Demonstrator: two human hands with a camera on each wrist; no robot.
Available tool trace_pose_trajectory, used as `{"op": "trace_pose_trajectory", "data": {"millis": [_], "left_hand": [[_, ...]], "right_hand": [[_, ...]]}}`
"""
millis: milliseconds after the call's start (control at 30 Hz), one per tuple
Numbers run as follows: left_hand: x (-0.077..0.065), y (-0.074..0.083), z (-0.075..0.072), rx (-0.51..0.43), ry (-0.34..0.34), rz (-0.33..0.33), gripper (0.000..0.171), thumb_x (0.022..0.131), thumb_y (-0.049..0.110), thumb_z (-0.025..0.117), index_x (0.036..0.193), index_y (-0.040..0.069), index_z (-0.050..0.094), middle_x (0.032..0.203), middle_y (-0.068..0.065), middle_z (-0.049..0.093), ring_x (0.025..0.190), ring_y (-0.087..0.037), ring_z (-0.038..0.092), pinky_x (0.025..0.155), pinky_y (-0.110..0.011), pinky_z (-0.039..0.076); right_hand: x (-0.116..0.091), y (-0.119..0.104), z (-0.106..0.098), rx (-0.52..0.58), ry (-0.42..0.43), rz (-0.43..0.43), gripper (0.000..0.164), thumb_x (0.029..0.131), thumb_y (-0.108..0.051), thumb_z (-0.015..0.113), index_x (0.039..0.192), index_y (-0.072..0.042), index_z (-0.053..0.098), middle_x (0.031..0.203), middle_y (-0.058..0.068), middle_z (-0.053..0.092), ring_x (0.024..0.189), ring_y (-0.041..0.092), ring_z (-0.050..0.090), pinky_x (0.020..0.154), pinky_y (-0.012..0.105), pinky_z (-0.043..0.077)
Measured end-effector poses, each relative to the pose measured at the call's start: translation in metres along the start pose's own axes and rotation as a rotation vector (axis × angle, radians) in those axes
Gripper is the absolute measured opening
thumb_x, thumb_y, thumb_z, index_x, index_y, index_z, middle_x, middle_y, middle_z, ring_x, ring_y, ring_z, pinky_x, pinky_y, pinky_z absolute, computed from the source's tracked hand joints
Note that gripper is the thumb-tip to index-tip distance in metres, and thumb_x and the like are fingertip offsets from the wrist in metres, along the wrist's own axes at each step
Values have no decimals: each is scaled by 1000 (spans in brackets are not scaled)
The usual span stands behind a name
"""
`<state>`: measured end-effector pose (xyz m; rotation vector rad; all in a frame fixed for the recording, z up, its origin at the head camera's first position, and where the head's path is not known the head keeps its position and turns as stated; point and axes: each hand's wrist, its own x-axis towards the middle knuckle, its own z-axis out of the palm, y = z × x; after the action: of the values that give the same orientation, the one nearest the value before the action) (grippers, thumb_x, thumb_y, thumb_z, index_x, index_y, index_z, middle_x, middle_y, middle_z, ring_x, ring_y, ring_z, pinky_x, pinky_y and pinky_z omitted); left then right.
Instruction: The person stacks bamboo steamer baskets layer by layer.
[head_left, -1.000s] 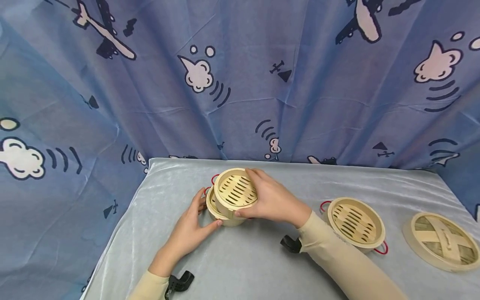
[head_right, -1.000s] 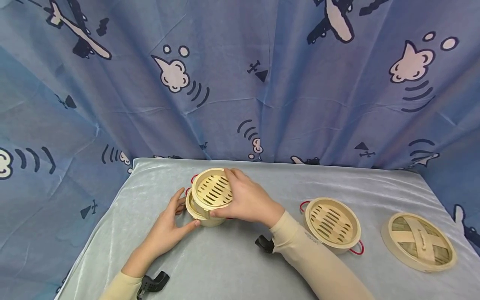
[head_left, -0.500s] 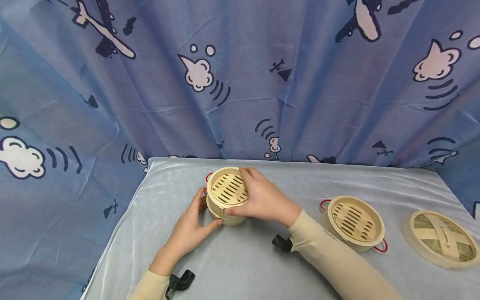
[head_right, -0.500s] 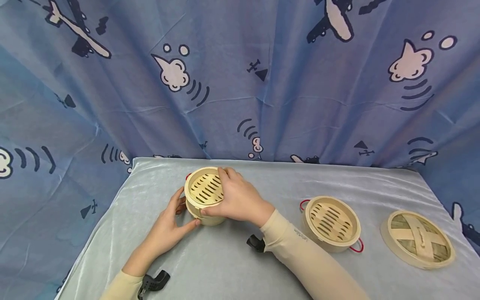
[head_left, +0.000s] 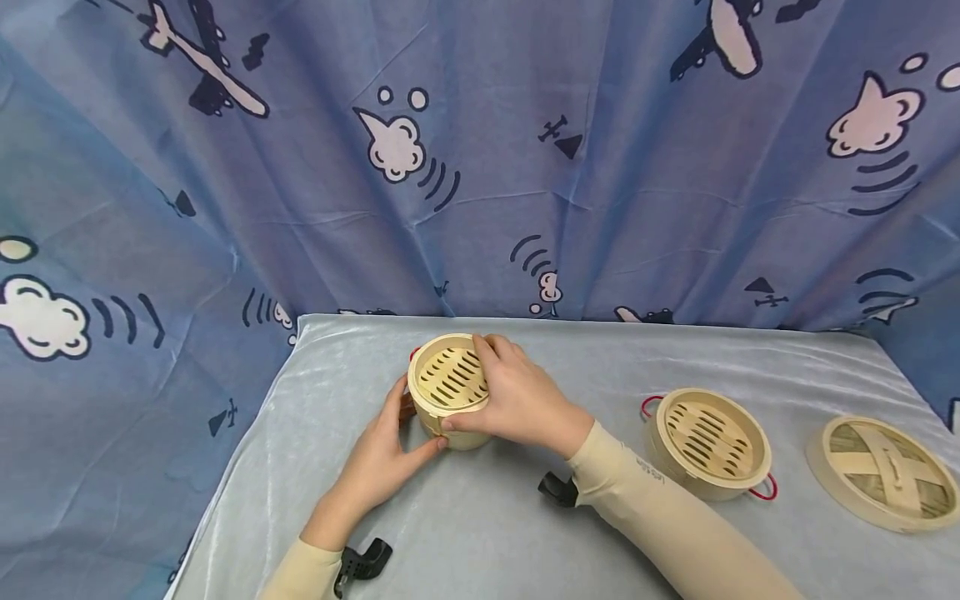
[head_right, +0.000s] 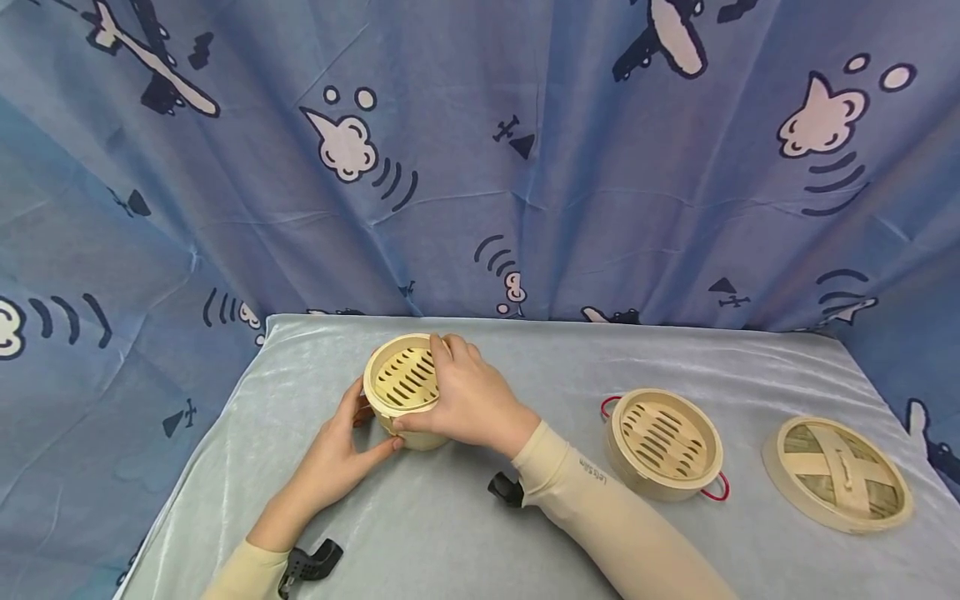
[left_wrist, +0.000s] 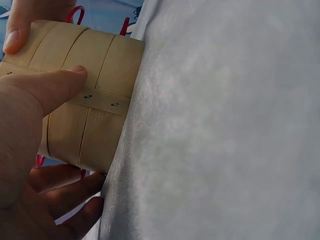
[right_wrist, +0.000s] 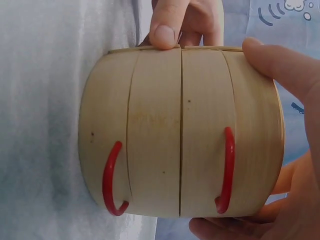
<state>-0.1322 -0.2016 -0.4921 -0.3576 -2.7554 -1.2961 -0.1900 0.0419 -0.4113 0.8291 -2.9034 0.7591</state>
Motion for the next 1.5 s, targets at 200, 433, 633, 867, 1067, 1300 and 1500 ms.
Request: {"op": "trace_pose_trajectory", "data": {"millis": [200,433,633,867,1067,1300,1500], "left_hand": [[1,2,1,1,-5,-2,115,90,43,92,176,18,18,151,-12,63,140,-31,60,118,-55,48],[0,2,2,-16,2,-6,116,90,45,91,176,18,18,151,-11,63,140,-29,60,119,-55,47],[-2,1,3,-22,8,-6,115,91,46,91,176,19,18,152,-11,63,142,-30,59,120,-56,45],[-2,1,3,-19,16,-1,117,90,41,93,176,18,18,151,-12,63,140,-30,60,119,-56,46],[-2,0,5,-22,19,5,116,89,40,93,176,20,19,150,-13,64,139,-30,61,118,-56,47],[-3,0,6,-16,20,6,116,89,41,93,176,19,19,151,-14,64,139,-32,62,117,-57,48],[-4,0,6,-10,18,13,115,90,43,93,175,19,20,153,-14,62,139,-33,61,117,-57,48]], "right_hand": [[-4,3,1,3,22,-4,129,73,-71,91,164,4,39,153,23,52,135,41,56,106,59,56],[-5,3,-1,12,-16,-5,132,77,-74,88,168,4,33,160,24,46,143,42,51,111,59,53],[-7,8,-5,-1,-28,-10,137,77,-79,85,170,4,27,165,25,42,148,43,47,111,61,52],[-14,18,-12,21,-8,-5,128,86,-83,73,171,1,26,166,24,42,150,43,46,113,63,50],[-21,24,-22,19,1,4,118,95,-83,61,172,0,27,169,25,39,155,42,41,118,63,45],[-32,32,-31,-1,12,34,116,94,-82,63,171,-1,29,169,25,39,155,43,41,117,65,45],[-42,41,-39,-16,15,66,116,93,-82,64,170,-1,32,168,26,38,154,44,41,118,66,44]]}}
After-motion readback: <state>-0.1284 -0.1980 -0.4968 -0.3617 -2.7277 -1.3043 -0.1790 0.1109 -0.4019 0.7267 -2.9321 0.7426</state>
